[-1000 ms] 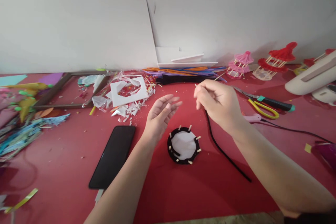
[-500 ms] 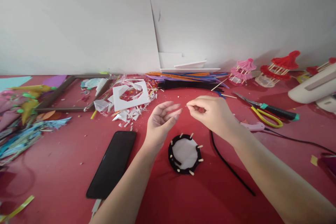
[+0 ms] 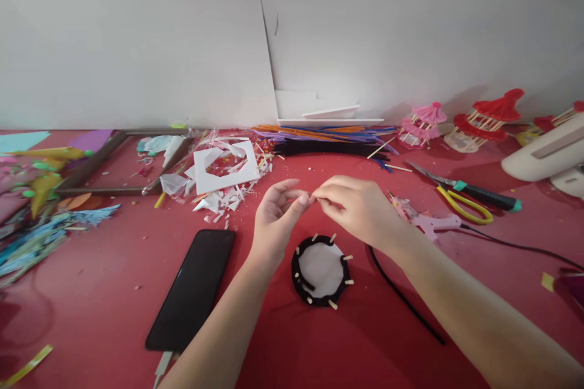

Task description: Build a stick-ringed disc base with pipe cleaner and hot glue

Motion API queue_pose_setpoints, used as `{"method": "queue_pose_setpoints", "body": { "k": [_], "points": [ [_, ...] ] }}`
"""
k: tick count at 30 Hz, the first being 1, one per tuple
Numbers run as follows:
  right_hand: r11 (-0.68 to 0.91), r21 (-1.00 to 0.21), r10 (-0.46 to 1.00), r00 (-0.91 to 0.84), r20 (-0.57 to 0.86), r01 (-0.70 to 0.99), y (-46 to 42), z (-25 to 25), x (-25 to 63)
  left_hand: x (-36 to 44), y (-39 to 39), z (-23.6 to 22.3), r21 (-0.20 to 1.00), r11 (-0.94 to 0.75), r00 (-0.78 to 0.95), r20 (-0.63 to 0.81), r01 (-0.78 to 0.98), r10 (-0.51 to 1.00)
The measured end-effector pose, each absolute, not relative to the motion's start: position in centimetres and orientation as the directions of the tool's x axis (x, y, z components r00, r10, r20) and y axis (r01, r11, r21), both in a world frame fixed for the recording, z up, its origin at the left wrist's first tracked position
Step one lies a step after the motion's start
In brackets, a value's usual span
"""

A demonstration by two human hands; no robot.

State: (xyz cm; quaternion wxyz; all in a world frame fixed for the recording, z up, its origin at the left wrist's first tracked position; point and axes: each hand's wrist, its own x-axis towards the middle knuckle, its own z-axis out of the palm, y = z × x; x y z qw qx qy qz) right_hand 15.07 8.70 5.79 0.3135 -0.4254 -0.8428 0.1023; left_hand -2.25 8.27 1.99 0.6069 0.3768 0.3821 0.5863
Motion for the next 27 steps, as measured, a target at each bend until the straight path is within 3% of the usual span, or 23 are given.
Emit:
{"method": "queue_pose_setpoints", "body": {
  "k": [4, 11, 20, 27],
  "points": [
    [0.631, -0.483, 0.776, -0.486, 0.402, 0.607, 8.64, 5.96, 14.87, -2.41, 8.71, 1.67, 0.911, 0.047, 0.009, -0.047, -0.410, 0.999],
    [0.453, -0.534, 0.888, -0.306, 0.344, 0.714, 8.97, 5.61, 14.78, -2.39, 8.76, 1.67, 0.903, 0.002, 0.005, 0.000, -0.429, 1.000],
    [0.342, -0.784, 0.939, -0.221, 0.264, 0.518, 8.56, 6.40, 14.49, -2.31, 8.48, 1.70, 0.915, -0.001, 0.046, 0.022, -0.404, 0.999],
    [0.355, -0.767, 0.934, -0.228, 0.274, 0.534, 9.04, 5.86, 14.71, -2.20, 8.25, 1.55, 0.926, 0.000, 0.054, 0.022, -0.379, 0.998]
  ]
}}
